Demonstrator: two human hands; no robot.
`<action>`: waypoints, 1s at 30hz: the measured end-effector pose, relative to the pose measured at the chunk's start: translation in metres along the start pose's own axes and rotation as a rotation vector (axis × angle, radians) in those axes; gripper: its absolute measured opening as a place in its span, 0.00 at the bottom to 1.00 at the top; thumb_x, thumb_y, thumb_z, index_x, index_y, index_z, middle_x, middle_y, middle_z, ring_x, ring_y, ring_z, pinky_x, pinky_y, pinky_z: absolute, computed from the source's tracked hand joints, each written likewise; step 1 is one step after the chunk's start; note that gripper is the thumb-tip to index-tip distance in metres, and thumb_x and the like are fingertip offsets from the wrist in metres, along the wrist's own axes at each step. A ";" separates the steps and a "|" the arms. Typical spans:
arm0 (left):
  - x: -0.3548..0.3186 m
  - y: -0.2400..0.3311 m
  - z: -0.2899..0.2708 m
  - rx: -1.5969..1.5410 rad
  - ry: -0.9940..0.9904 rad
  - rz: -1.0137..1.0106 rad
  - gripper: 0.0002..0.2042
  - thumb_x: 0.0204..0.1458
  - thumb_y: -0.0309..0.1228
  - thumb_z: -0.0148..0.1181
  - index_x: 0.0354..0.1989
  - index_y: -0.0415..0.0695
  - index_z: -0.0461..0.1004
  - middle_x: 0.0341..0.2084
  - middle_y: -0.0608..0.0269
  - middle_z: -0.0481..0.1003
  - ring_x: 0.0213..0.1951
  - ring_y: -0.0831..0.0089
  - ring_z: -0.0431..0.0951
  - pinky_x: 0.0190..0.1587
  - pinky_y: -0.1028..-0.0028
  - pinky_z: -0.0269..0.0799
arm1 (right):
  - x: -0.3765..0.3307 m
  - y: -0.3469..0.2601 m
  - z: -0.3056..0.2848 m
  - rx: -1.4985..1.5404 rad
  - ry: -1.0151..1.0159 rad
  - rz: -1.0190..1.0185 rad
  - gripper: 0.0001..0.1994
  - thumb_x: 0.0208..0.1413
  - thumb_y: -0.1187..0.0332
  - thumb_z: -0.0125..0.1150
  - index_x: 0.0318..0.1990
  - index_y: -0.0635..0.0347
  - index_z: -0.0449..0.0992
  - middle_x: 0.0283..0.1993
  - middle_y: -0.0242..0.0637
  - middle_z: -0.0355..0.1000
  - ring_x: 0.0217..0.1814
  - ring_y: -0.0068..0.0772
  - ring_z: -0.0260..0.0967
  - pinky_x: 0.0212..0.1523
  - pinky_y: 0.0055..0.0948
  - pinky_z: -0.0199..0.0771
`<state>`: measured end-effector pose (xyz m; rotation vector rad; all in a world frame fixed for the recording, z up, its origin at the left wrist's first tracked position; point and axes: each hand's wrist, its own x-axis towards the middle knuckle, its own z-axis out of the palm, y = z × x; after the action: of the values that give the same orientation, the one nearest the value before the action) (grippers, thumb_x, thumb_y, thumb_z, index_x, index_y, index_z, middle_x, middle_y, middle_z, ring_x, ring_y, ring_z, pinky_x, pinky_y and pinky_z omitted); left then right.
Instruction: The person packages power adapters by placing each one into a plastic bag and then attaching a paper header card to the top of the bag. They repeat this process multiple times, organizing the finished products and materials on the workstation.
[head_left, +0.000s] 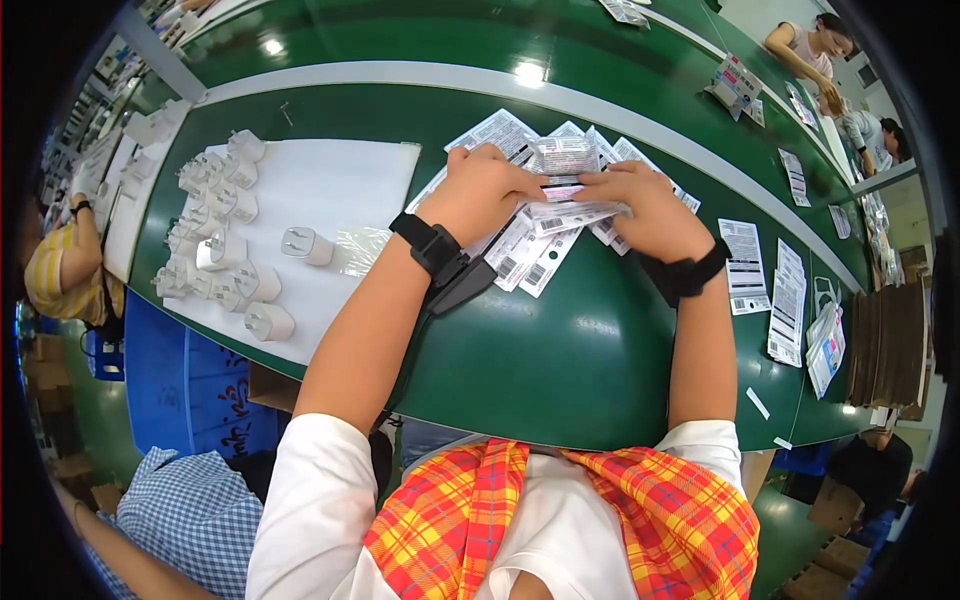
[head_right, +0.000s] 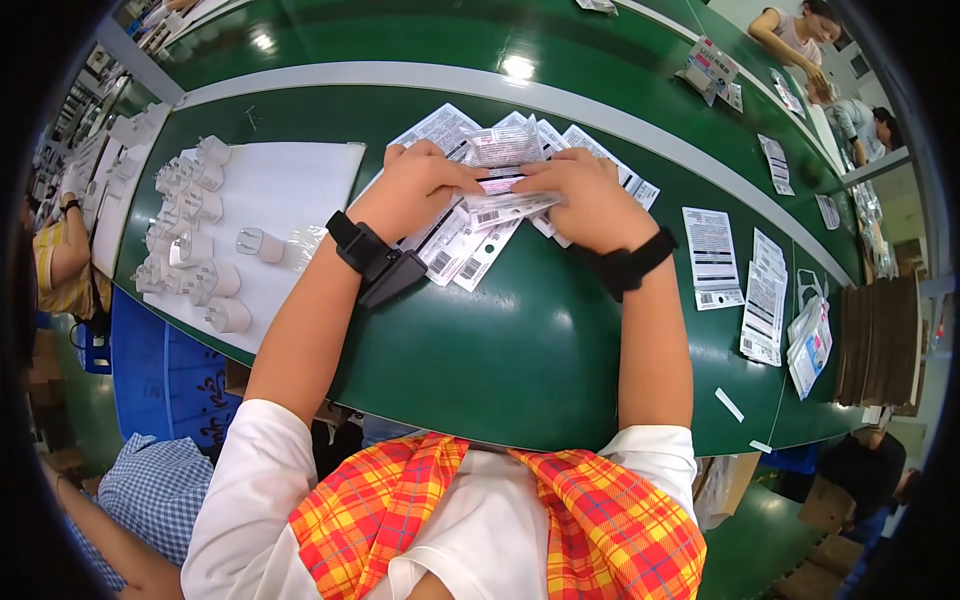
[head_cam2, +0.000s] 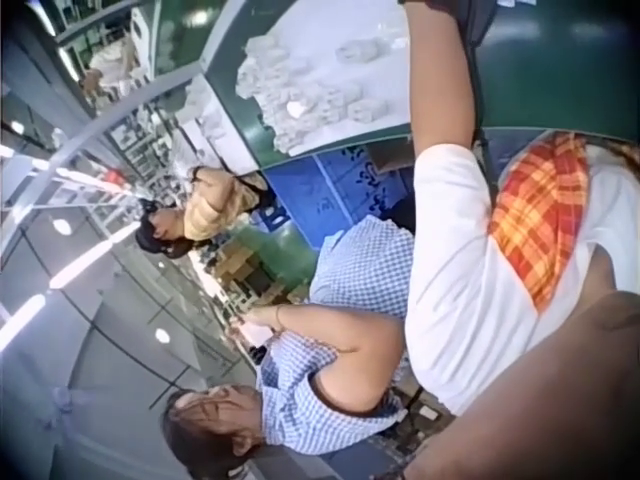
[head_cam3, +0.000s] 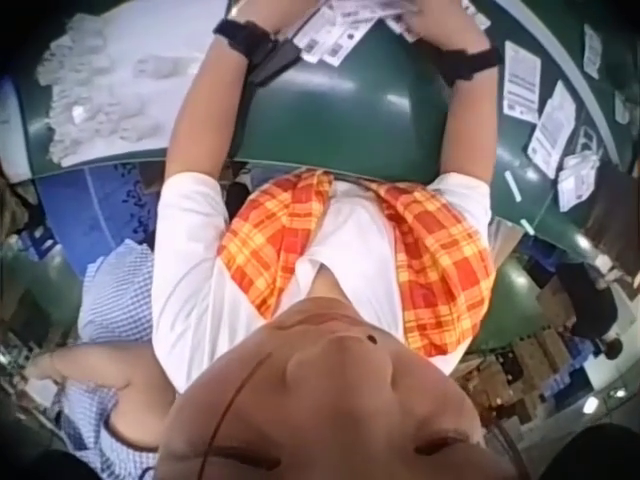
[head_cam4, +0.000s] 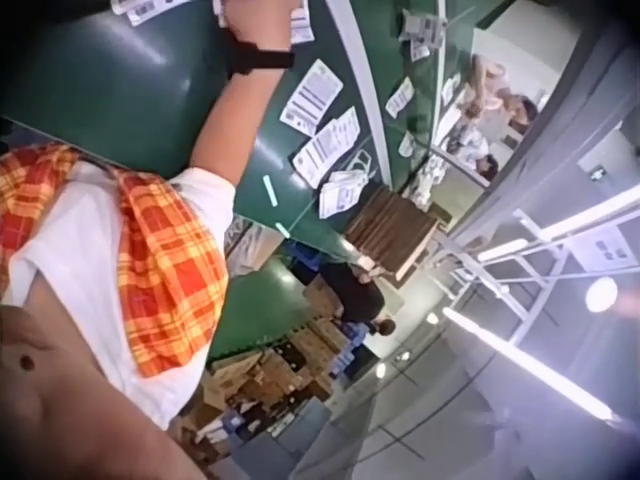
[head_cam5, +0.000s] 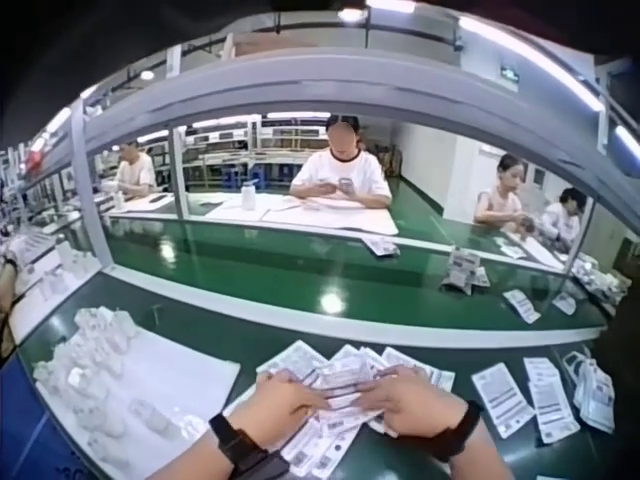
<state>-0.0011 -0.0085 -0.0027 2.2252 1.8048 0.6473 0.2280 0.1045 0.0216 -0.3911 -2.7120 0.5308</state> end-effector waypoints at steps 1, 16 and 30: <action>-0.002 0.003 0.001 -0.002 -0.002 -0.001 0.19 0.49 0.27 0.59 0.49 0.60 0.79 0.37 0.71 0.79 0.43 0.64 0.70 0.54 0.64 0.57 | -0.001 -0.013 -0.004 0.036 -0.007 0.020 0.11 0.48 0.72 0.63 0.41 0.59 0.81 0.38 0.41 0.77 0.42 0.37 0.72 0.46 0.33 0.71; -0.003 0.020 0.011 0.076 0.079 -0.033 0.16 0.48 0.31 0.62 0.48 0.58 0.78 0.42 0.72 0.71 0.48 0.64 0.66 0.51 0.59 0.54 | 0.021 -0.057 0.021 0.126 -0.131 0.305 0.03 0.45 0.74 0.63 0.28 0.64 0.78 0.28 0.44 0.74 0.34 0.47 0.72 0.38 0.39 0.72; -0.002 0.024 0.011 0.027 0.044 -0.044 0.18 0.49 0.27 0.59 0.49 0.58 0.76 0.45 0.71 0.70 0.50 0.63 0.66 0.55 0.61 0.53 | 0.000 -0.051 0.018 0.244 -0.019 0.259 0.02 0.47 0.77 0.60 0.28 0.64 0.74 0.31 0.42 0.74 0.34 0.47 0.71 0.37 0.40 0.70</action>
<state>0.0241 -0.0151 -0.0026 2.1985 1.8882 0.6732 0.2106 0.0534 0.0266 -0.6768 -2.5867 0.9282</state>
